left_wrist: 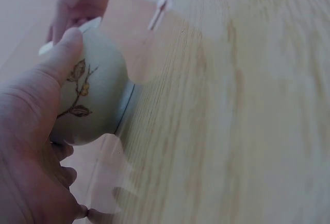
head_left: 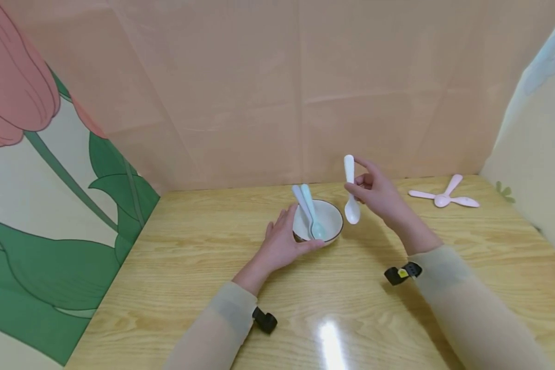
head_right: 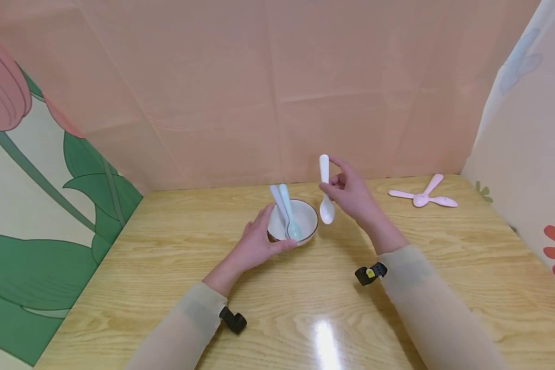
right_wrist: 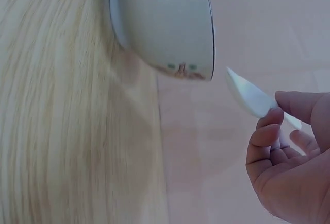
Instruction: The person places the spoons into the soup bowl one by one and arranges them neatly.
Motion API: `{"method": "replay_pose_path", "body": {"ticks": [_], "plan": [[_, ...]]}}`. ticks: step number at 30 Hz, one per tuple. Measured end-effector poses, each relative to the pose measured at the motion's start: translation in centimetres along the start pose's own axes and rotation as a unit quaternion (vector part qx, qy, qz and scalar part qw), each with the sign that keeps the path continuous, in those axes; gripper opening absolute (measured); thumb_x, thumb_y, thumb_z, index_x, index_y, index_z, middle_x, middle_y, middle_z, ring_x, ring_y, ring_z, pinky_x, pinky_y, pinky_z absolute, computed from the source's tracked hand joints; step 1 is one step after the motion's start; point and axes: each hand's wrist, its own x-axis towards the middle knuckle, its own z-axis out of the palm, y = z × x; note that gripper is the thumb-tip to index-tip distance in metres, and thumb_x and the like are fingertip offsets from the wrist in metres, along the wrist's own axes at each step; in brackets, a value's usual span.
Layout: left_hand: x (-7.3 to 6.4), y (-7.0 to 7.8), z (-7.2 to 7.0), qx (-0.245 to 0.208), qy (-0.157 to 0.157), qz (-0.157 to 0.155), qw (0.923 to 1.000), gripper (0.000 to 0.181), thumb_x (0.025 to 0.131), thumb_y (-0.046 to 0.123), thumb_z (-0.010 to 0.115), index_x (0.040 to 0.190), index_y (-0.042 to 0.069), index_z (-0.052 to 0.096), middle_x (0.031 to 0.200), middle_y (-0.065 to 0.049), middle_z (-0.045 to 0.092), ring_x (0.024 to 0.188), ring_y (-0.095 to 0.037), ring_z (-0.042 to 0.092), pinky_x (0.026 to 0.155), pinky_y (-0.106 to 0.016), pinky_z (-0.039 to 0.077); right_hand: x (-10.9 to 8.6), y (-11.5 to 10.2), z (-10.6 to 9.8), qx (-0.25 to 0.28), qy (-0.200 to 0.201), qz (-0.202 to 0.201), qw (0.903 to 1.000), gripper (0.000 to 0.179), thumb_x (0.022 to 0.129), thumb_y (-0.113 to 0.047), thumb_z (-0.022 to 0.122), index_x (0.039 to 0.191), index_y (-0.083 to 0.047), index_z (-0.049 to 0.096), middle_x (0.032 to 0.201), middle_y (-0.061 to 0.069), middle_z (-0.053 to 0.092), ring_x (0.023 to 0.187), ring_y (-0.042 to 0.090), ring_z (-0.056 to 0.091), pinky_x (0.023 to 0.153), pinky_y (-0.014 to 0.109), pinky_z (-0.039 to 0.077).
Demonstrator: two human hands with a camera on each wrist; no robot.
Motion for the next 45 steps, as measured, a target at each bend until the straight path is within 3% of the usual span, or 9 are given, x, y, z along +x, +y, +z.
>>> {"method": "replay_pose_path", "body": {"ticks": [23,28,33,45], "plan": [[-0.1,0.2,-0.2,0.001,0.002,0.003,1.0000,0.123,0.088,0.074,0.083,0.177,0.020,0.018,0.174,-0.007,0.038,0.167,-0.032,0.021,0.130,-0.069,0.008,0.4,-1.3,3.4,0.044,-0.039,-0.006,0.9983,0.087,0.109,-0.010,0.073,0.177,-0.022,0.021,0.106,0.024,0.069,0.079,0.023,0.070,0.073,0.032,0.061],[-0.1,0.3,-0.2,-0.003,0.003,0.004,1.0000,0.123,0.087,0.074,0.083,0.177,0.021,0.018,0.174,-0.006,0.039,0.167,-0.029,0.022,0.130,-0.069,0.008,0.3,-1.3,3.9,0.032,-0.052,-0.011,0.9981,0.086,0.109,-0.009,0.072,0.177,-0.022,0.022,0.106,0.024,0.070,0.082,0.027,0.071,0.075,0.033,0.061],[-0.2,0.3,-0.2,-0.007,0.001,0.003,1.0000,0.121,0.088,0.072,0.083,0.177,0.022,0.018,0.175,-0.006,0.037,0.167,-0.030,0.021,0.130,-0.069,0.007,0.2,-1.0,4.4,-0.006,-0.062,-0.026,0.9977,0.084,0.109,-0.012,0.074,0.176,-0.019,0.025,0.104,0.022,0.073,0.084,0.027,0.067,0.071,0.028,0.054],[-0.2,0.2,-0.2,-0.001,0.000,0.001,1.0000,0.121,0.089,0.072,0.083,0.178,0.022,0.017,0.175,-0.006,0.037,0.167,-0.029,0.022,0.130,-0.070,0.007,0.5,0.3,5.5,-0.066,-0.054,-0.020,0.9961,0.083,0.106,-0.013,0.078,0.174,-0.022,0.032,0.101,0.014,0.074,0.082,0.025,0.060,0.065,0.029,0.049]]}}
